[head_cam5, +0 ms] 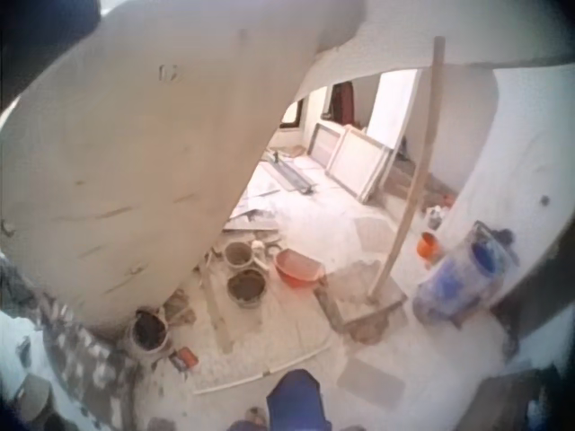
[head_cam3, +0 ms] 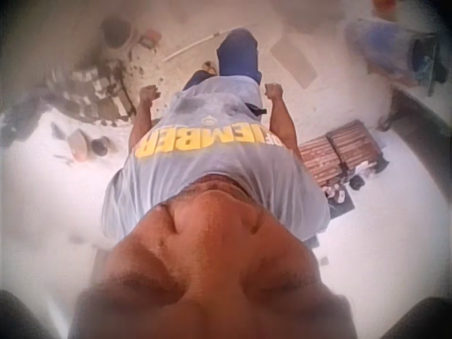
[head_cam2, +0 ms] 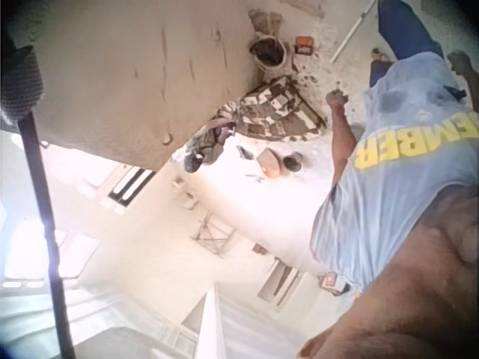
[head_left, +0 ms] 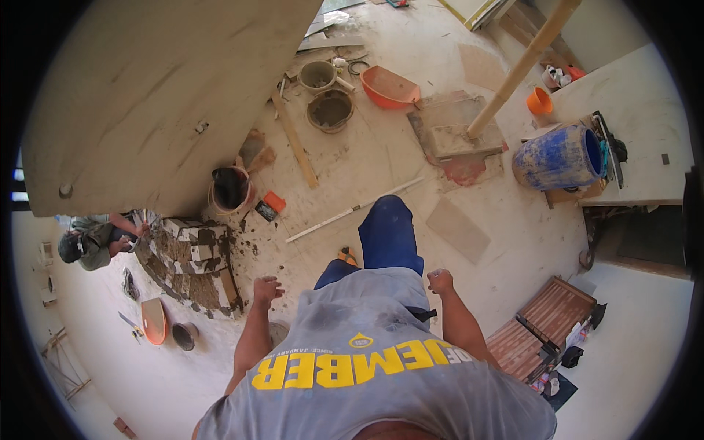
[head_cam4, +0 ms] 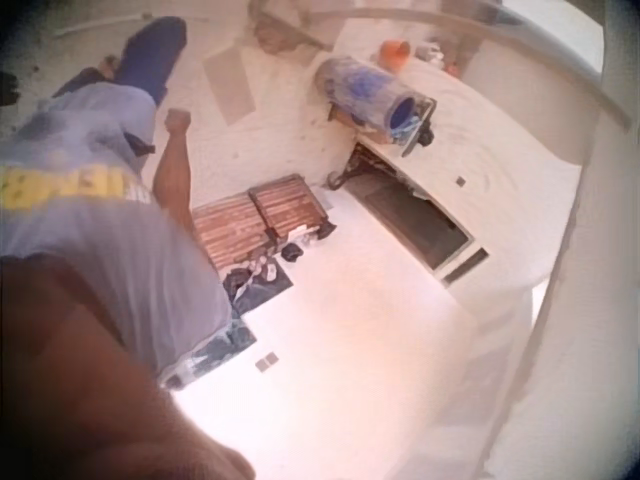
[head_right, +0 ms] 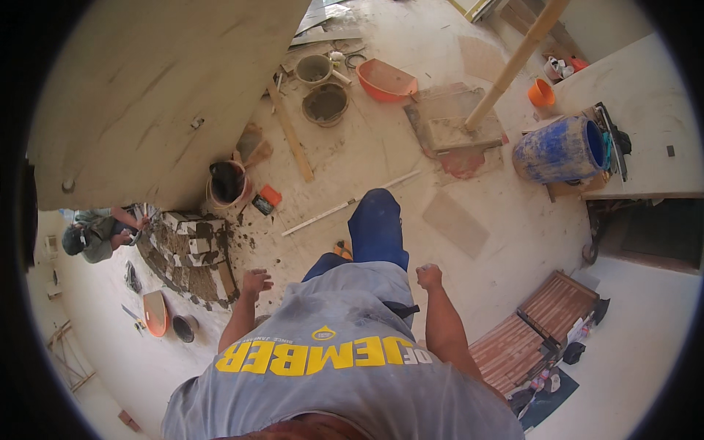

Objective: The person pours dirt into a brick structure, smooths it by hand, and applies wet cement to the exterior with a yellow sponge.

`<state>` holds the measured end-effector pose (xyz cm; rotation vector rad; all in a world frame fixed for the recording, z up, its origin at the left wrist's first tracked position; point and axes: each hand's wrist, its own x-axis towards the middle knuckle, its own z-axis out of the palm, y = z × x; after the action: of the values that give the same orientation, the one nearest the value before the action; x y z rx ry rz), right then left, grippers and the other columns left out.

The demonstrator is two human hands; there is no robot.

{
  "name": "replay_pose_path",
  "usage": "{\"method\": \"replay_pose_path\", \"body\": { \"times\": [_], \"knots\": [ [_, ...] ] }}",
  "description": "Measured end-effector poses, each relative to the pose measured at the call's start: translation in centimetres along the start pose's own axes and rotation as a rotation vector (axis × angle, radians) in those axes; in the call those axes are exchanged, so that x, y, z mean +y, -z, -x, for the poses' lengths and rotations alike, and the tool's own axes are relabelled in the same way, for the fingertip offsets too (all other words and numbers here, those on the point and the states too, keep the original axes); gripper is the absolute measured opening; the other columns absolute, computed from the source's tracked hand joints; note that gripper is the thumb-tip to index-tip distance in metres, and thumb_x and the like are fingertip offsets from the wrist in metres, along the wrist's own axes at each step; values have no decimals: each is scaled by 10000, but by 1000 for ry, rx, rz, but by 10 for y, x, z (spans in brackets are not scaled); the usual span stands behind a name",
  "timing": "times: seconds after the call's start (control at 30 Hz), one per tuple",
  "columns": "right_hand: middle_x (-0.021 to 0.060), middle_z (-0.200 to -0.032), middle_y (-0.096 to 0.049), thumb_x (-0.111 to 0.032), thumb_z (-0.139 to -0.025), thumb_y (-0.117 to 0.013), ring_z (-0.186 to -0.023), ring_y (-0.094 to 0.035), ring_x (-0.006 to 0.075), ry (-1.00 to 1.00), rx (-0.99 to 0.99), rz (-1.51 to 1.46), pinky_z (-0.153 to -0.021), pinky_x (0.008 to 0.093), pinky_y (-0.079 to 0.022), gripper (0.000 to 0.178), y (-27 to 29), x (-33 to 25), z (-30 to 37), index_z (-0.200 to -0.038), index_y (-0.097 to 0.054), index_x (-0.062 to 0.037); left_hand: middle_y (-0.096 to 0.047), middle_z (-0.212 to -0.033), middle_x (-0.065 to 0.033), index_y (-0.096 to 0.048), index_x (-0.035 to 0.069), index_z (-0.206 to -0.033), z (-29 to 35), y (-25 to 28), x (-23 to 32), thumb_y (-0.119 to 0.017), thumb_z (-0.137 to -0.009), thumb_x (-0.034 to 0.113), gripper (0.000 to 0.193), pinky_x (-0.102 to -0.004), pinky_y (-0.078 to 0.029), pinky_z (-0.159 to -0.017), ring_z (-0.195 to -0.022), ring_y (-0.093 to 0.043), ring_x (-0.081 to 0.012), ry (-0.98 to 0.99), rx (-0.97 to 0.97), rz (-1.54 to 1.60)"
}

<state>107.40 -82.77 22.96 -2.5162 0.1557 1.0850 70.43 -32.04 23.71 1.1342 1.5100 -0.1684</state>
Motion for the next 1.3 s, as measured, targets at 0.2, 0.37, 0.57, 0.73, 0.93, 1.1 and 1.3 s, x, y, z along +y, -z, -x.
{"method": "replay_pose_path", "body": {
  "times": [0.2,0.37,0.57,0.73,0.93,1.1,1.3],
  "knots": [
    [219,-895,-774,-173,-824,-825,-920,-759,400,46,167,171,-867,492,-605,236,21,-84,-119,-798,-686,16,-692,-840,-117,-725,-21,-1129,-26,-28,19,-624,-941,33,220,-378,-617,-527,-616,-682,-218,59,210,-42],
    [175,-782,-734,-210,-946,-734,-700,-738,284,104,46,-192,-692,426,-605,233,52,-208,-301,-846,-714,0,-682,-1104,-123,-649,51,-1337,-64,-73,74,-597,-964,90,378,-465,-593,-683,-861,-724,-308,309,211,125],
    [271,-855,-686,-300,-1005,-627,-889,-665,465,611,170,208,-806,577,-497,392,-15,-412,-584,-786,-700,17,-734,-823,-75,-791,8,-1051,-145,-133,220,-699,-1019,243,255,-351,-624,-627,-663,-692,-188,206,-67,-627],
    [288,-864,-714,-234,-954,-646,-860,-690,502,766,122,70,-864,558,-569,257,-63,-611,-765,-890,-730,1,-748,-1070,-124,-739,-56,-1202,-285,-257,458,-600,-1110,244,344,-324,-620,-797,-940,-736,-195,201,-2,-53],
    [204,-1103,-738,-237,-912,-724,-1095,-706,393,783,162,152,-937,618,-516,255,-94,-781,-955,-1102,-728,-66,-732,-1133,-123,-737,-41,-1221,-424,-344,538,-639,-1088,207,298,-333,-619,-858,-1012,-723,-194,14,-130,-207],
    [254,-1154,-748,-192,-910,-592,-1232,-659,417,1041,239,616,-1079,488,-535,322,-162,-836,-1077,-1104,-794,-33,-735,-1027,-86,-750,-22,-1197,-529,-392,516,-680,-1048,172,255,-302,-537,-804,-933,-681,-136,-14,-5,-290],
    [277,-1647,-423,-185,-906,-619,-1462,-498,432,825,65,419,-1155,488,-491,603,-192,-879,-1099,-1507,-578,-146,-757,-1022,-93,-743,-18,-1199,-539,-418,475,-665,-1060,181,256,-295,-536,-803,-934,-698,-137,64,-65,-152]
  ]
}}
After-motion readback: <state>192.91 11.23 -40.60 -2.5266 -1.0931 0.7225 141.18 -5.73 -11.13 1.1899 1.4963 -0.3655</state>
